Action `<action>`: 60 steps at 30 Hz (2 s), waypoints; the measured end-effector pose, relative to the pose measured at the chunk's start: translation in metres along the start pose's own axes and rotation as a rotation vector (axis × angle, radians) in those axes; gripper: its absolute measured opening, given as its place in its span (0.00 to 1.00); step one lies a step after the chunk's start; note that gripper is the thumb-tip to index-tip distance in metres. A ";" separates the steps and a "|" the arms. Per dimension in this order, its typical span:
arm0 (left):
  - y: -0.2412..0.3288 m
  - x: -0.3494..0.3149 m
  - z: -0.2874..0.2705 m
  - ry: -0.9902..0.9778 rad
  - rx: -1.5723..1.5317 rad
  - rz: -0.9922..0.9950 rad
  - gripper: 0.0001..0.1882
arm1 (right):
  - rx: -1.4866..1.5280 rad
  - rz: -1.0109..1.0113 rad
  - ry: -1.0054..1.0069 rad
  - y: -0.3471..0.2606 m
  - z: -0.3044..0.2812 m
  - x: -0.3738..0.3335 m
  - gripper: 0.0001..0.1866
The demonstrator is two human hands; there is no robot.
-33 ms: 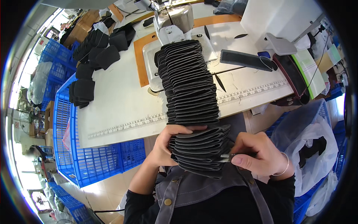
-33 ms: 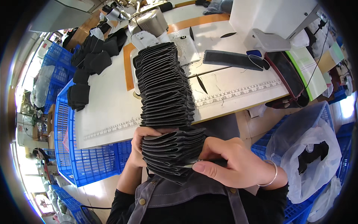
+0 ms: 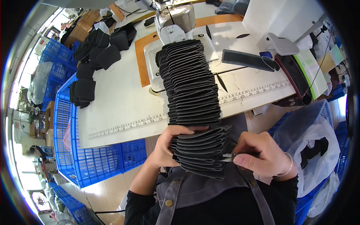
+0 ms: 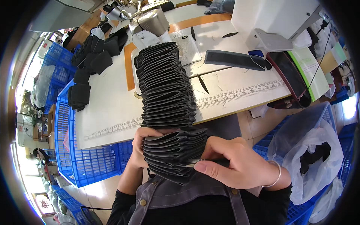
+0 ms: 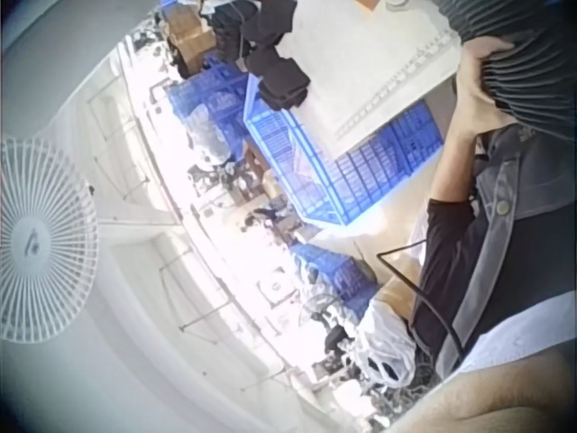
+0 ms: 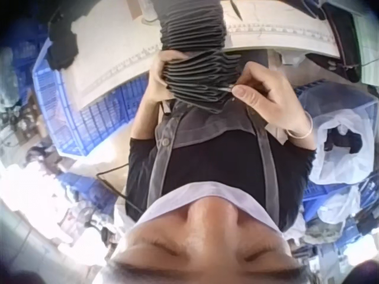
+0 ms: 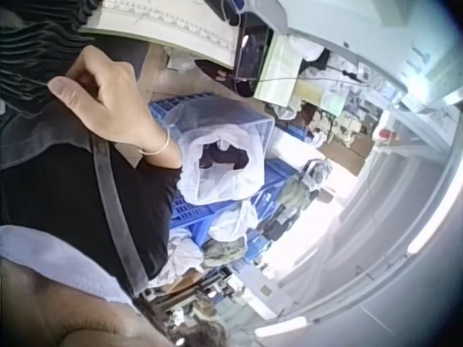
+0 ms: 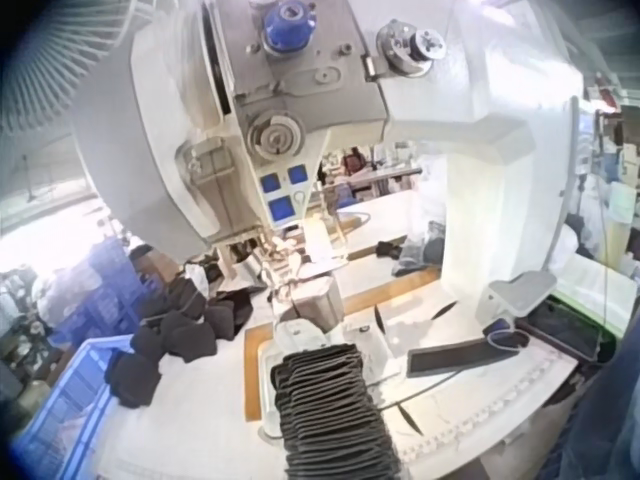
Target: Counting, stacking, and bundling shoe components at a production station.
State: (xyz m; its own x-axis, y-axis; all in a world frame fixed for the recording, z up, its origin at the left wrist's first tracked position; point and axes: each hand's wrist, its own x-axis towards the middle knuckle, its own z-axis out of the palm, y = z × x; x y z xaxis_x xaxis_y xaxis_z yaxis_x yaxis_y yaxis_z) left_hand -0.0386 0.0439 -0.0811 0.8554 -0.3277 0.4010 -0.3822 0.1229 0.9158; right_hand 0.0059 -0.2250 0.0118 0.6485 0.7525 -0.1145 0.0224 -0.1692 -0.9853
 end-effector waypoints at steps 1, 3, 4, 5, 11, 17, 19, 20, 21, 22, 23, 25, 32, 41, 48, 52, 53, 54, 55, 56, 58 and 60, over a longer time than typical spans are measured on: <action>0.000 0.001 0.001 0.006 0.009 0.008 0.35 | 0.002 0.001 -0.002 -0.003 -0.002 0.000 0.16; 0.000 0.001 0.001 0.014 0.019 0.014 0.35 | -0.081 0.037 -0.038 -0.005 -0.006 0.001 0.16; -0.002 0.000 0.002 0.013 0.035 0.020 0.35 | -0.081 0.041 -0.036 -0.005 -0.008 0.001 0.16; -0.003 -0.001 0.002 0.013 0.052 0.026 0.35 | -0.064 0.058 -0.062 -0.004 -0.010 0.003 0.17; -0.001 0.004 0.003 -0.021 0.060 0.040 0.34 | 0.186 0.260 -0.224 0.007 -0.013 0.018 0.18; -0.002 0.003 0.002 -0.015 0.028 0.028 0.33 | 0.228 0.210 -0.230 0.004 -0.010 0.015 0.17; -0.002 0.004 0.001 -0.021 0.028 0.034 0.33 | 0.271 0.198 -0.214 0.006 -0.010 0.014 0.16; -0.003 0.004 0.001 -0.027 0.031 0.044 0.32 | 0.273 0.191 -0.209 0.007 -0.010 0.013 0.15; -0.002 0.005 0.001 -0.028 0.028 0.042 0.32 | 0.275 0.184 -0.205 0.008 -0.010 0.013 0.15; -0.002 0.005 0.001 -0.025 0.033 0.045 0.32 | 0.277 0.186 -0.205 0.009 -0.010 0.013 0.15; -0.001 0.005 0.001 -0.021 0.038 0.047 0.32 | 0.237 0.136 -0.198 0.011 -0.010 0.012 0.14; -0.002 0.005 0.001 -0.019 0.032 0.044 0.33 | 0.197 0.089 -0.187 0.016 -0.010 0.010 0.14; -0.004 0.003 -0.001 -0.019 0.001 0.041 0.34 | 0.172 -0.219 0.008 0.034 -0.011 -0.004 0.12; -0.006 0.003 0.000 -0.018 -0.014 0.053 0.35 | 0.093 -0.112 -0.054 0.038 -0.003 -0.001 0.15; -0.006 0.001 -0.001 -0.018 -0.020 0.042 0.36 | 0.219 -0.146 -0.098 0.043 0.001 0.006 0.14; -0.006 0.001 0.000 -0.013 -0.026 0.041 0.36 | 0.315 -0.300 -0.091 0.048 0.002 0.007 0.13; -0.006 0.000 0.000 -0.009 -0.032 0.036 0.36 | 0.315 -0.299 -0.094 0.048 0.000 0.005 0.13; -0.006 0.000 0.000 -0.006 -0.031 0.036 0.36 | 0.479 -0.274 -0.138 0.047 -0.003 0.003 0.13; -0.005 0.002 -0.001 -0.015 -0.030 0.040 0.36 | 0.643 -0.247 -0.179 0.047 -0.006 0.000 0.13; -0.005 0.002 -0.001 -0.025 -0.029 0.045 0.36 | 0.642 -0.246 -0.180 0.046 -0.007 0.000 0.13; -0.006 0.003 -0.002 -0.029 -0.021 0.050 0.35 | 0.331 -0.171 -0.044 0.044 -0.008 -0.001 0.13; -0.006 0.004 -0.002 -0.035 -0.012 0.056 0.35 | 0.172 -0.216 -0.046 0.038 -0.011 -0.001 0.13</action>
State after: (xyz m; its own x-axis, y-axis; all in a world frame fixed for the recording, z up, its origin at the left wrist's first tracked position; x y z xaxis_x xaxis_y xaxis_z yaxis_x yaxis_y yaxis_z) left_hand -0.0327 0.0436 -0.0847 0.8200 -0.3527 0.4508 -0.4248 0.1530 0.8923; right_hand 0.0142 -0.2387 -0.0237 0.6072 0.7884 0.0988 0.0241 0.1060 -0.9941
